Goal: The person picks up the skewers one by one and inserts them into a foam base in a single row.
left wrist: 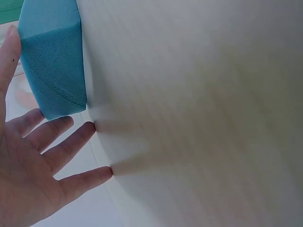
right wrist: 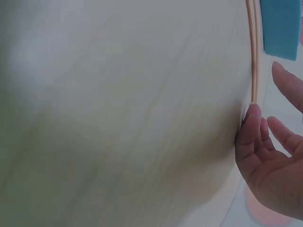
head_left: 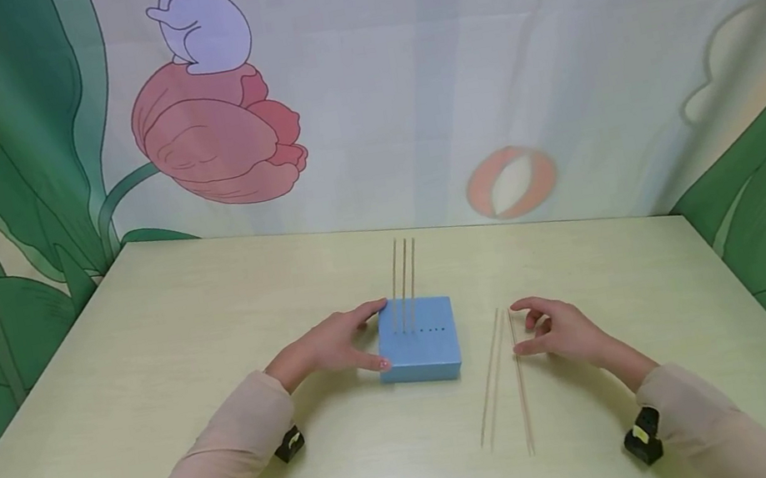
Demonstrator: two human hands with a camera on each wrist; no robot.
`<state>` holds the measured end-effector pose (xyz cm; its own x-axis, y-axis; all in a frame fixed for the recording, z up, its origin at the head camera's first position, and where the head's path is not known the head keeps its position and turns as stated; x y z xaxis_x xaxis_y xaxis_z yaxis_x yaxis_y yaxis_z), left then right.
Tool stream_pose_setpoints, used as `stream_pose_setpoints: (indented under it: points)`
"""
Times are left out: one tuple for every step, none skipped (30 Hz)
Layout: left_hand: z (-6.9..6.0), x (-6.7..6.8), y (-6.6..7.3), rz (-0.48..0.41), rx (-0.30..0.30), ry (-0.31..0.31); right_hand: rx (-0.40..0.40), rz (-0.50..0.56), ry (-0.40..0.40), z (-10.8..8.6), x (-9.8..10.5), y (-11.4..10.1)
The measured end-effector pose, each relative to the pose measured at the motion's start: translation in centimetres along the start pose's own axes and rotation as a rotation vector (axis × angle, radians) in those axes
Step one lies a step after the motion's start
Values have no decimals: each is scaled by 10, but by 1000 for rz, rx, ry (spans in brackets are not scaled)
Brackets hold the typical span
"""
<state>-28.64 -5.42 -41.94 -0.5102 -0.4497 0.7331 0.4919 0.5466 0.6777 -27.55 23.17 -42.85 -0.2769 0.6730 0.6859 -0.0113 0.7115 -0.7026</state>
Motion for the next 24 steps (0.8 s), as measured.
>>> stream_pose_setpoints:
  points:
    - [0,0,0,-3,-2,0,2,-9,-14,1,-1,1]
    - [-1,0,0,-5,-3,-1,8,-18,-32,2,-1,1]
    - [-1,0,1,-7,-6,-1,14,-23,-47,3,-2,1]
    - [-1,0,1,-9,-8,-2,20,-32,-63,4,-3,1]
    - [-1,0,1,-11,-9,-2,23,-43,-77,5,-4,1]
    - [-2,0,1,-10,-8,-1,34,-56,-89,6,-4,1]
    - [-2,0,1,-11,-6,0,41,-69,-97,8,-5,1]
    - [-2,1,1,-9,-3,1,48,-85,-104,9,-5,2]
    - [-3,1,1,-8,1,2,54,-104,-107,11,-5,2]
    - [-3,1,1,-7,4,2,57,-123,-108,12,-6,3]
    - [-3,1,0,-6,8,2,61,-135,-110,13,-6,4]
    - [-3,1,0,-6,11,2,68,-142,-113,14,-7,4]
    - [-3,1,0,-8,13,1,64,-148,-116,14,-7,5]
    - [-3,1,-1,-9,14,1,64,-156,-117,14,-7,5]
    - [-3,0,-1,-9,14,1,63,-159,-116,14,-7,5]
    - [-3,0,-1,-9,13,0,61,-162,-114,14,-8,5]
    - [-2,0,-2,-9,13,1,57,-166,-109,14,-7,5]
    - [-2,0,-2,-7,14,2,56,-171,-104,14,-8,4]
    - [-2,-1,-2,-5,13,3,53,-175,-99,14,-7,4]
    - [-2,-1,-2,-2,12,3,51,-176,-94,14,-7,3]
    - [-2,-1,-2,-2,12,4,48,-173,-90,14,-7,3]
    - [-2,-1,-2,-1,13,4,45,-175,-87,14,-7,3]
    - [-2,-1,-2,-2,14,4,42,-175,-85,14,-6,3]
    - [-2,-1,-2,-2,16,4,38,-170,-87,13,-6,2]
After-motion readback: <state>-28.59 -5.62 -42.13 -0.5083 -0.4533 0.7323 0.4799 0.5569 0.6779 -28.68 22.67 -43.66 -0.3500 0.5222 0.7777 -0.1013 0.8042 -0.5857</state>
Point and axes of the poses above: each hand's wrist, its own z-axis towards the middle knuckle, its own x-axis out of the back of the hand, y = z × x, the point moved 7 cm from there along z, towards the middle knuckle, and after that the axes turned 8 degrees about -x, right-handed, at the moved point
